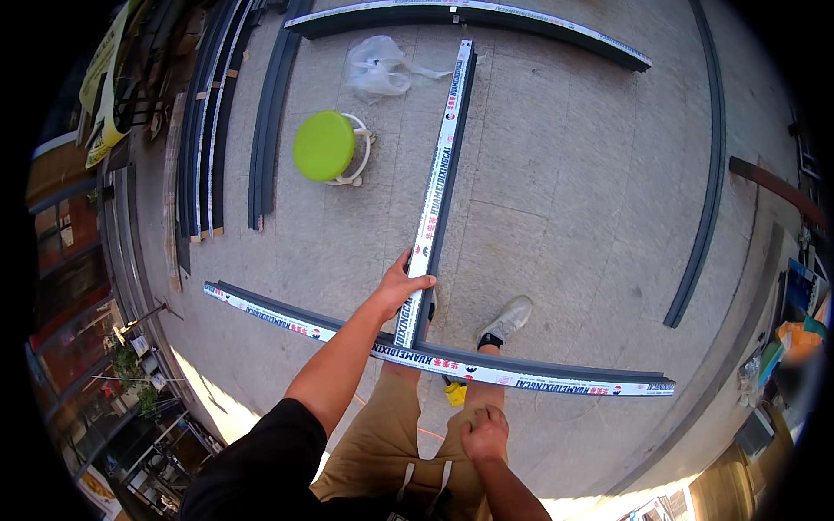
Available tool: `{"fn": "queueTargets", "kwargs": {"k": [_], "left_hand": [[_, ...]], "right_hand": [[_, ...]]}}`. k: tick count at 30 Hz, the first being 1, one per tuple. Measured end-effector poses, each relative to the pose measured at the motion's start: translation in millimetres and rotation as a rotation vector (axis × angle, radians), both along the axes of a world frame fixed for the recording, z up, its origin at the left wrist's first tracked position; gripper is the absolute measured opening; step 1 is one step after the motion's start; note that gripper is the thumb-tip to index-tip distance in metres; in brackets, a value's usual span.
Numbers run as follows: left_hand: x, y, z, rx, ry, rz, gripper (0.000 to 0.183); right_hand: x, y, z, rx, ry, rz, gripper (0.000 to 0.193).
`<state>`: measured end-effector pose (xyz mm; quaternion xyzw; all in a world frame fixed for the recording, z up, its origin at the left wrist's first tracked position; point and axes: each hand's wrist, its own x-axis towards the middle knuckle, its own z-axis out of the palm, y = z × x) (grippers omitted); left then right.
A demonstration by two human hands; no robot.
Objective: The person handles metal window frame profiles, positioning a horizontal piece against a vertical frame, and then secures a component using a power tool with a yellow casing.
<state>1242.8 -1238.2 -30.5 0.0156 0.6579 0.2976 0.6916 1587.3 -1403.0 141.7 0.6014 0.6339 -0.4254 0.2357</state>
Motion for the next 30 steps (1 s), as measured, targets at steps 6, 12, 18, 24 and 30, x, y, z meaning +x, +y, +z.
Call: {"fn": "queueTargets", "kwargs": {"k": [6,12,18,24,30], "left_hand": [[-13.0,20.1,-10.3,-0.007,0.034,-0.014,0.092],[-23.1,42.6,-25.9,0.034,0.078,-0.038,0.084],[-28.9,53.2,-45.9,0.059,0.086,-0.025,0.089],[-20.0,43.3,-62.2,0.071,0.045,0.012,0.094],[-20.8,29.4,-79.5,0.081,0.041,0.048,0.100]], "right_hand": [[-7.5,-1.8,4.1,0.020,-0.006,0.016,0.039],[-14.8,-3.9,13.0,-0.001,-0.024,0.016,0.042],[-20.4,-2.3,31.6,0.015,0.007,0.008,0.042],[-18.7,3.8,58.1,0.000,-0.011,0.007,0.044],[-19.8,25.5,89.5,-0.002,-0.028,0.040,0.045]]}}
